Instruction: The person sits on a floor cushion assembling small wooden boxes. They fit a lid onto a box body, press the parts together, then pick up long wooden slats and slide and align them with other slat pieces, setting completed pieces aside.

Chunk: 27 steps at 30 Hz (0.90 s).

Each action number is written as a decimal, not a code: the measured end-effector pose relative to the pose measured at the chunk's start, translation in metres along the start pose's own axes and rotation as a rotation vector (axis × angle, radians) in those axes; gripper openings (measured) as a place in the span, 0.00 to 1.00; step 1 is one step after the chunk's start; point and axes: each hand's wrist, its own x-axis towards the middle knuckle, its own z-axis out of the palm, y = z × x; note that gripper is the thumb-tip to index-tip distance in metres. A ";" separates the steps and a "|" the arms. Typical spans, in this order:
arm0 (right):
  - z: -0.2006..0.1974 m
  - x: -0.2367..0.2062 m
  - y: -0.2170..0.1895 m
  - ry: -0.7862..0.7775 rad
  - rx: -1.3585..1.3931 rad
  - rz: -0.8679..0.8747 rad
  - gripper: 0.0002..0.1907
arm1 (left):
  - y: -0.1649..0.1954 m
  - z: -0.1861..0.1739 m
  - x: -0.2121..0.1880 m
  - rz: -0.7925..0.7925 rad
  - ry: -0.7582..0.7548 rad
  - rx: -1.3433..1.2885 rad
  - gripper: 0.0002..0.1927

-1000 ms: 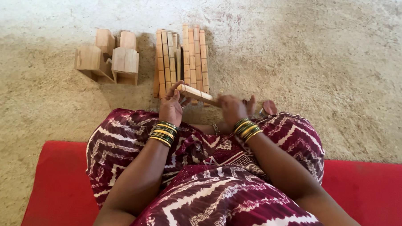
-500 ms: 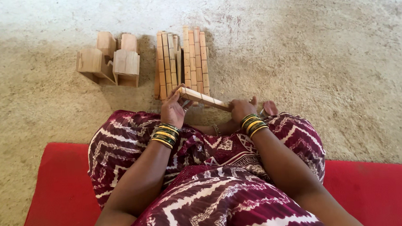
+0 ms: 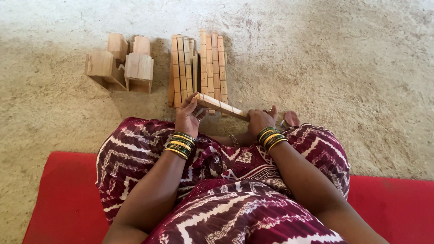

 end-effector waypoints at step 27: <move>-0.005 -0.014 -0.020 0.017 0.091 -0.126 0.24 | -0.002 0.008 -0.003 0.013 -0.032 -0.007 0.15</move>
